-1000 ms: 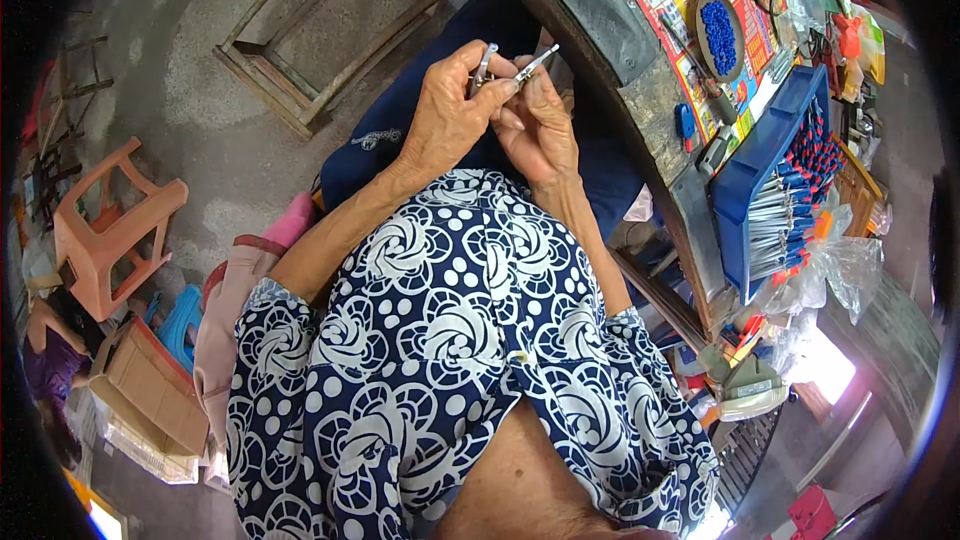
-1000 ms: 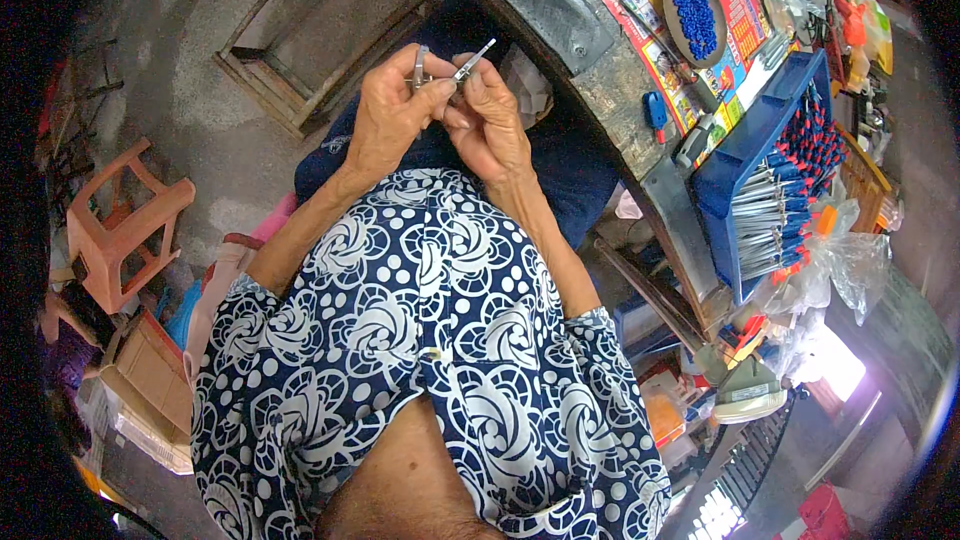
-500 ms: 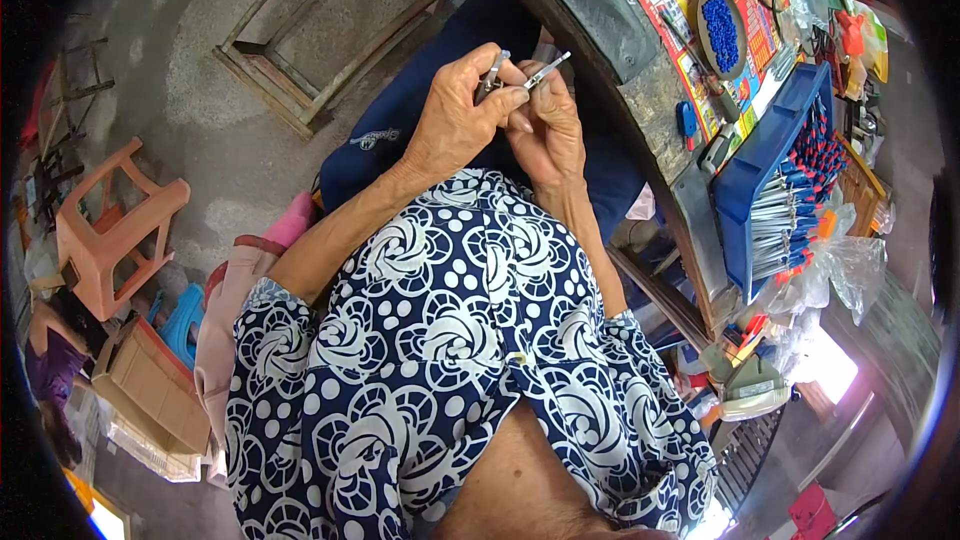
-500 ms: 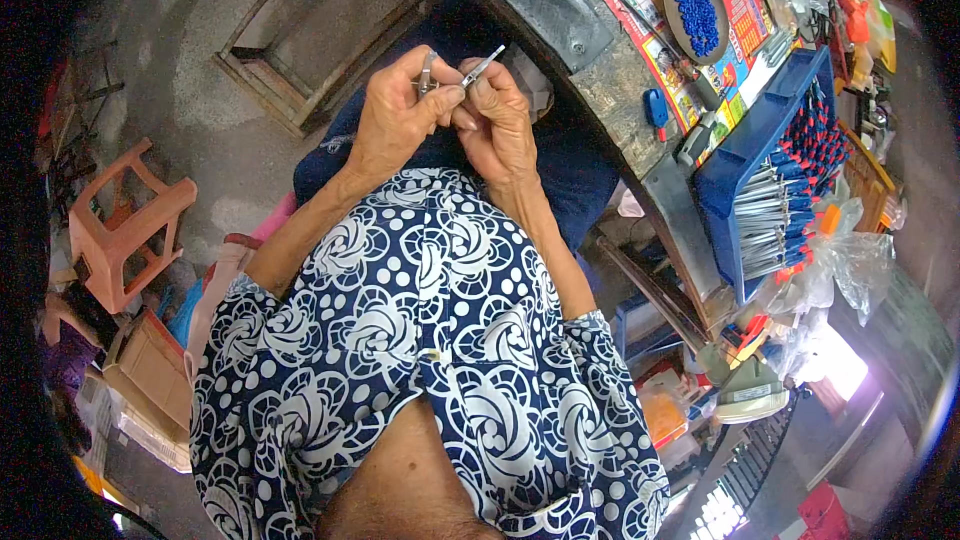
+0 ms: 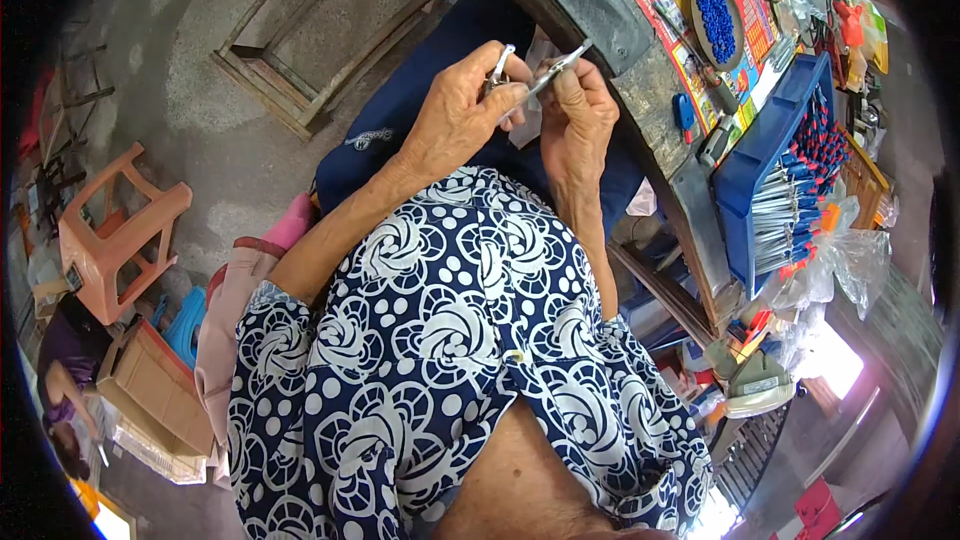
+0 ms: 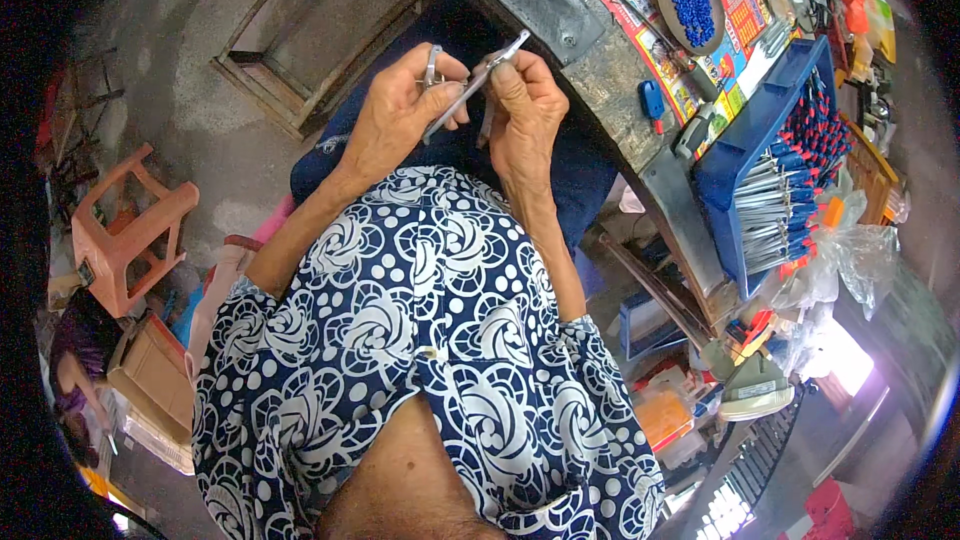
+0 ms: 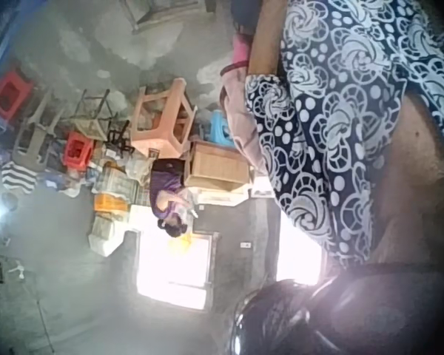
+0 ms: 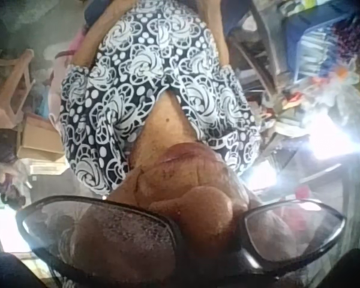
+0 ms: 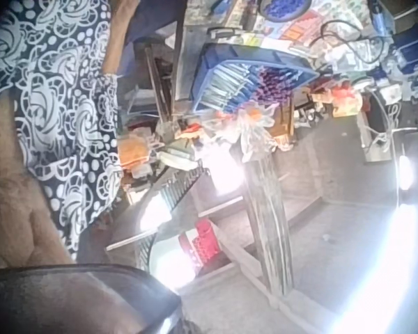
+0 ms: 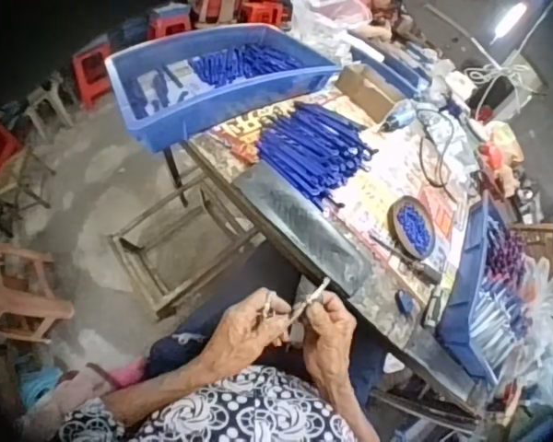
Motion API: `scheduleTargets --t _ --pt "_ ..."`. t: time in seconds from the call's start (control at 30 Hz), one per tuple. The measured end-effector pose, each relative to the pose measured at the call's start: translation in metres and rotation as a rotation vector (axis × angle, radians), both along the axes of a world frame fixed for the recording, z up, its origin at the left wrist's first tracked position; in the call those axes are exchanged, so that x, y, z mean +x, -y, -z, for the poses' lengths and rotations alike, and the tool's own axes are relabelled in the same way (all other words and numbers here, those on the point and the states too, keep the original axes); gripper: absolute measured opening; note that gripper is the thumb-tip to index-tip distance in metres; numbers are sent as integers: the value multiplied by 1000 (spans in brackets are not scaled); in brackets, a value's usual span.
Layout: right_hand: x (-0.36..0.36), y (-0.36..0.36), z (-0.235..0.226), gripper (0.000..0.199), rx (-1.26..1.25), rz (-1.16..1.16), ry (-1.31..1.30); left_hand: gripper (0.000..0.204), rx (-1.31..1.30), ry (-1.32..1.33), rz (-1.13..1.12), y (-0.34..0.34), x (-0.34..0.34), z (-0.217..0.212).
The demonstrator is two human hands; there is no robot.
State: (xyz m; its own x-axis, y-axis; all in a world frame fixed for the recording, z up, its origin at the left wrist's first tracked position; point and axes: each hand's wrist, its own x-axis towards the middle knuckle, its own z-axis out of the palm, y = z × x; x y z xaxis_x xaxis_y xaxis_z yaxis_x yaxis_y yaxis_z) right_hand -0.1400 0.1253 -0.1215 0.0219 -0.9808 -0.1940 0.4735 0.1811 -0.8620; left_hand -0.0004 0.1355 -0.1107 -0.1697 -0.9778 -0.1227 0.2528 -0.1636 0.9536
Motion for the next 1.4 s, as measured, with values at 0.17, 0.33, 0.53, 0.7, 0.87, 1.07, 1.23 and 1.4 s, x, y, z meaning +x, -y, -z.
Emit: scheduleTargets --t 0.17,0.33,0.53,0.7,0.87,1.07,1.23,1.4 --pt "-10 2 -3 20 3 -64 115 8 -16 92 -45 3 8 -1" --pt "-9 0 3 20 5 -149 265 20 -32 -28 50 6 16 -22" --pt "-9 0 4 23 47 -149 351 20 -85 56 69 3 7 -33" --pt "-10 0 6 22 73 -157 366 16 -114 119 59 3 3 -27" --pt "-10 0 9 24 83 -144 316 15 -125 145 64 3 2 -24" --pt "-3 -1 1 21 160 -132 335 13 -254 259 29 4 2 -24" --pt "-4 -1 2 19 168 -127 331 15 -264 249 7 2 1 -20" --pt "-8 -1 9 20 157 -160 361 16 -353 346 -26 2 -2 -15"
